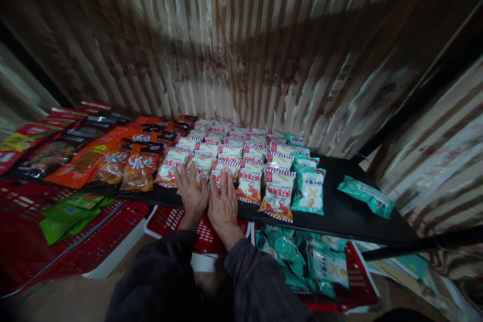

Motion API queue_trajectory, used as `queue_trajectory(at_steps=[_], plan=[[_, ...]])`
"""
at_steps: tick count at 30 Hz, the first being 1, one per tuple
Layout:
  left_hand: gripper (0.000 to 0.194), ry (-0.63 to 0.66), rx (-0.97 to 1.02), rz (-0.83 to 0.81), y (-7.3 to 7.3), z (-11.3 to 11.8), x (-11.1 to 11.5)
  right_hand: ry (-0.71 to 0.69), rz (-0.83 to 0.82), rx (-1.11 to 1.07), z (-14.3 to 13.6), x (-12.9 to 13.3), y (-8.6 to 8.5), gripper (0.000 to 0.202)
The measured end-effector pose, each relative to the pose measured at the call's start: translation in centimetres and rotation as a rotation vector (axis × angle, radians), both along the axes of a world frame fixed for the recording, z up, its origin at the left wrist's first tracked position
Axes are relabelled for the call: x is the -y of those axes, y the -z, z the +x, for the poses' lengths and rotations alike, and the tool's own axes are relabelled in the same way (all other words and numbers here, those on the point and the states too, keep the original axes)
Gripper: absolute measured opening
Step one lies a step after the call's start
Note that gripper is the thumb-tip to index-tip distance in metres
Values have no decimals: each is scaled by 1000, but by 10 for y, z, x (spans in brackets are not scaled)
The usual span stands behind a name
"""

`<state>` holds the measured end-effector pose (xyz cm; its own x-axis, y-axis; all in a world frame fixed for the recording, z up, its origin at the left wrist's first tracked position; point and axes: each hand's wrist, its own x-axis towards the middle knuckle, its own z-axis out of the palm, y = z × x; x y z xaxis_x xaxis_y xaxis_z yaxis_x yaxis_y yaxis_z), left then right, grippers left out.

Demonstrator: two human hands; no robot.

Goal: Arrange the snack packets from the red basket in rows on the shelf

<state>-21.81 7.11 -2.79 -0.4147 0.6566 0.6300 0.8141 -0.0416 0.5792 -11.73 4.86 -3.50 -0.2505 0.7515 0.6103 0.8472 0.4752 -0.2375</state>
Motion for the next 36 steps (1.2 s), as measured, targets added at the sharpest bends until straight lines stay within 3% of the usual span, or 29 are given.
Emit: queue_trajectory(at_steps=[7,16,26,36], plan=[[50,14,10,34,0,-1,-3,-52,21,13,6,-8,-3,47],[53,4,-98,-81,2,7,2,-13,2,68,12,-6,-4,55],[58,-49,-70,-60,-3,7,1,-16,6,61,19,3,-7,56],[52,24,-104,-21,-10,26,6,156,59,-19,51,25,-2,62]])
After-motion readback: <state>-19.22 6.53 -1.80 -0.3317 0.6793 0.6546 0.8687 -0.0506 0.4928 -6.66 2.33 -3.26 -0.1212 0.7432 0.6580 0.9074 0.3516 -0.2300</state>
